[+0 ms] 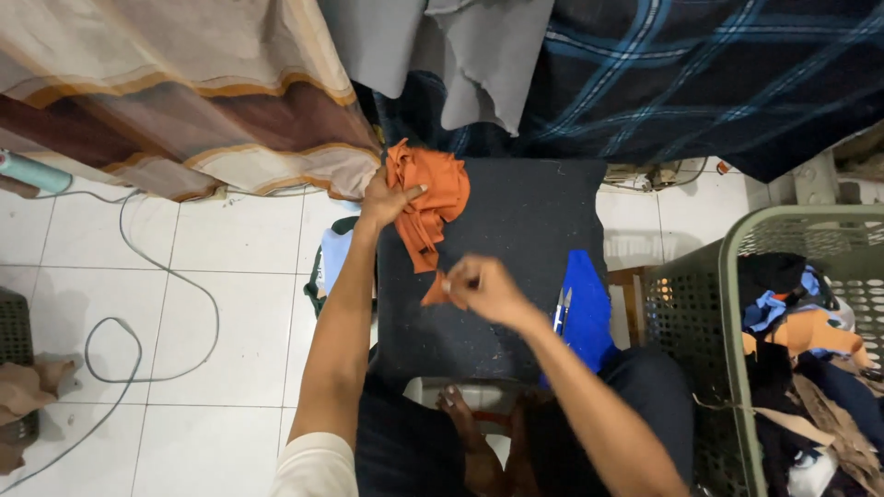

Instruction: The person sits on the floor and sorts through a pile of clothes, picking up items from a laundry basket and placing them on a small table. They handle an orange garment and a beige strip, folding and arranging them among other folded clothes.

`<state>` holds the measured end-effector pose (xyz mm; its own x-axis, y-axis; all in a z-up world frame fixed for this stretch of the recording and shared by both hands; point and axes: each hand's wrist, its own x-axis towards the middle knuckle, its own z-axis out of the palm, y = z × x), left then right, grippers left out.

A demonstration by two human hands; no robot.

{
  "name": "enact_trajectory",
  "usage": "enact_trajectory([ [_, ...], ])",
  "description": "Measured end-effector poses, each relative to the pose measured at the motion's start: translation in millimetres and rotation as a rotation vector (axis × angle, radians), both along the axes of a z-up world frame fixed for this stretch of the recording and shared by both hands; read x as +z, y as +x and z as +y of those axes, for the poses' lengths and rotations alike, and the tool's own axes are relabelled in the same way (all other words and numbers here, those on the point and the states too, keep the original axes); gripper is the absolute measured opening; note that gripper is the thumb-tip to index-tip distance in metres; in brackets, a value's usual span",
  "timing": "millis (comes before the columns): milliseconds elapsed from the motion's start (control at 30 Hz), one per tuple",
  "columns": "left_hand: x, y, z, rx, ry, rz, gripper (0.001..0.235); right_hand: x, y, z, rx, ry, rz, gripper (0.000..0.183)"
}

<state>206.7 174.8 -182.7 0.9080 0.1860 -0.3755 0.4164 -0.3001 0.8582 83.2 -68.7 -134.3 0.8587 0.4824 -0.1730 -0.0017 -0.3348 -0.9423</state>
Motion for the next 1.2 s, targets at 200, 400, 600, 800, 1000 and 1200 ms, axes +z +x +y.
enact_trajectory([
  [200, -39, -18, 17, 0.082, -0.013, -0.214, 0.083, 54, 97, 33, 0.029, 0.168, -0.07, 0.017],
  [400, -73, -38, 18, 0.259, 0.113, -0.137, 0.083, 19, 173, 60, -0.114, 0.341, 0.091, 0.026],
  [600, -46, -69, 13, 0.234, 0.132, -0.171, 0.063, -124, 210, 46, -0.225, 0.07, 0.143, 0.043],
  [800, -40, -93, 13, 0.284, 0.167, -0.302, 0.061, -77, 170, 25, -0.451, -0.238, -0.09, 0.065],
  [1000, -27, -139, -16, 0.243, 0.305, -0.561, 0.056, -3, 104, -43, -0.474, -0.014, -0.213, 0.036],
  [1200, -30, -187, -60, 0.164, 0.301, -0.675, 0.047, 47, 35, -205, -0.536, -0.097, -0.411, 0.019],
])
